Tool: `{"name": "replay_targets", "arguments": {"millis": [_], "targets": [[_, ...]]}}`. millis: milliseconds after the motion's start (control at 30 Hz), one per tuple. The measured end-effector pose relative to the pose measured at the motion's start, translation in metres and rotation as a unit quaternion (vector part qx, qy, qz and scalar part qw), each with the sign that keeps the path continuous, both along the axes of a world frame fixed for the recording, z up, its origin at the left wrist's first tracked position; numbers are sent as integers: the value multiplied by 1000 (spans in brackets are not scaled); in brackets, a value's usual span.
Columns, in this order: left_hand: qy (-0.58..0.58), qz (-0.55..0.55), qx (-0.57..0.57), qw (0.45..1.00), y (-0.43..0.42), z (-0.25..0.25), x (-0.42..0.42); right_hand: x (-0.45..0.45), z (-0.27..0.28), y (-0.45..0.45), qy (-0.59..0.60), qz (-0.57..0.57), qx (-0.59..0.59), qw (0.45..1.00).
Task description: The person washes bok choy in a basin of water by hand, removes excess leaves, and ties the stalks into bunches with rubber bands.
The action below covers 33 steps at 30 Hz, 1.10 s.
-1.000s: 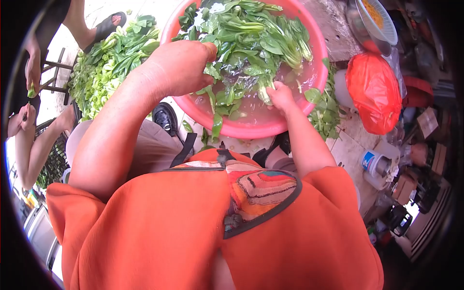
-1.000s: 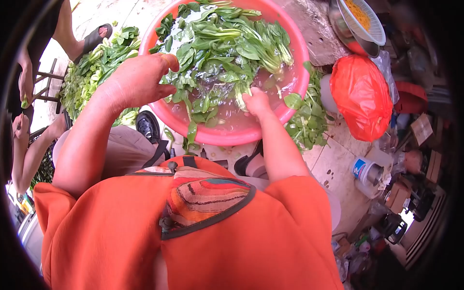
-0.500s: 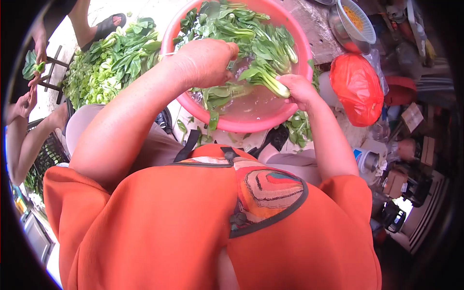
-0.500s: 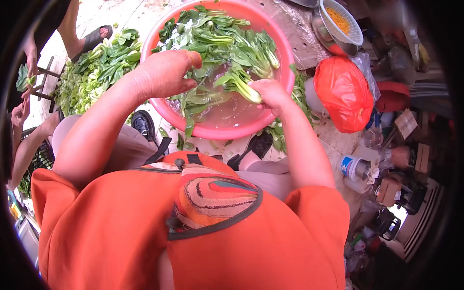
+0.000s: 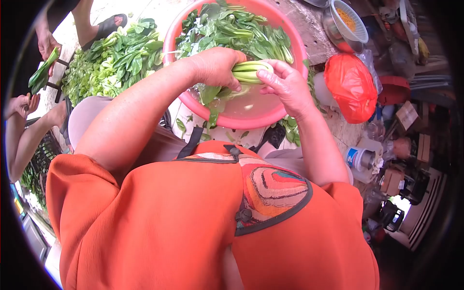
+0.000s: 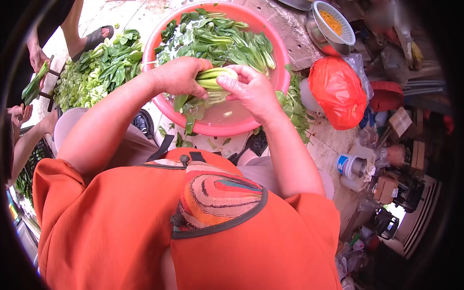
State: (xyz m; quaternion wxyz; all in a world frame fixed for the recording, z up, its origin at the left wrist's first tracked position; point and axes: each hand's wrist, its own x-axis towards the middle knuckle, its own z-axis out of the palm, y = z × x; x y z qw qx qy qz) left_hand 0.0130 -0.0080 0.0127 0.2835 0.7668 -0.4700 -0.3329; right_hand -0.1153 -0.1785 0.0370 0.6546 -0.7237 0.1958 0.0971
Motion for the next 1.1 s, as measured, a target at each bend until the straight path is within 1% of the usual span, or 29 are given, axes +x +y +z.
{"name": "replay_targets", "arguments": {"millis": [33, 67, 167, 200, 267, 300, 333, 367, 433, 467, 533, 567, 600, 633, 667, 700, 733, 767, 833, 867, 900, 933, 967, 1033, 1067, 1100], "targets": [[42, 22, 13, 999, 1, 1, 1, -2, -3, 2, -38, -17, -2, 999], [41, 21, 15, 999, 2, 1, 1, -2, -7, 3, -39, -18, 0, 999], [114, 42, 21, 992, 2, -4, -1, -2, -16, 2, -26, -34, 37, 998], [115, 41, 24, 992, 1, -5, 0, -3, -16, 1, -28, -29, 58, 997], [201, 57, 53, 977, -1, -8, 3, -3, -15, 0, -29, -24, 82, 996], [202, 56, 55, 976, -2, -13, 5, -4, -13, -1, -27, 7, 70, 997], [208, 47, 29, 977, -2, -20, 7, -4, -11, -3, -25, 38, 58, 997], [214, 37, 4, 976, -2, -27, 8, -4, -12, -5, -24, 36, 60, 997], [200, 39, 7, 979, -4, -24, 6, -4, -13, -9, -11, 49, 25, 998], [184, 42, 9, 982, -5, -22, 5, -3, -12, -8, -10, 47, 27, 998], [184, 40, 17, 982, -9, -23, 5, 1, -12, -5, 12, 9, -29, 999], [182, 39, 24, 982, -9, -24, 5, 2, -20, -9, 13, 8, -26, 1000], [182, 38, 27, 982, -9, -24, 6, 3, -29, -12, -56, 43, -124, 990], [258, 45, 30, 965, -9, -24, 7, 3, -35, -14, -124, 78, -220, 965], [331, 52, 32, 942, -8, -24, 8, 1, -38, -18, -124, 77, -218, 965], [331, 52, 33, 941, -7, -23, 8, 2, -32, -17, -108, 74, -168, 977], [408, 64, 40, 910, -6, -21, 8, 3, -25, -16, -91, 70, -117, 986], [481, 75, 46, 872, -5, -19, 8, 4, -18, -16, -91, 70, -117, 987], [488, 72, 47, 868, -2, -11, 8, 5, -4, -15, -10, 24, -12, 1000], [525, 91, 23, 846, -3, -7, 5, 4, -2, -13, -25, 1, 24, 999], [561, 111, -2, 821, -4, -4, 1, 5, -1, -13, -25, 1, 24, 999], [573, 132, 0, 809, -5, -2, -3, 5, 0, -14, -25, -11, 62, 998], [573, 132, 0, 809, -5, -2, -2, 5, 0, -15, -24, -22, 98, 995], [536, 110, -55, 835, -6, -7, 0, 6, -6, -18, -19, -32, 84, 996], [500, 120, -63, 856, -11, -27, 5, 6, -8, -18, -14, -42, 70, 997], [500, 120, -63, 855, -10, -23, 3, 6, -8, -17, -14, -42, 70, 997]]}}
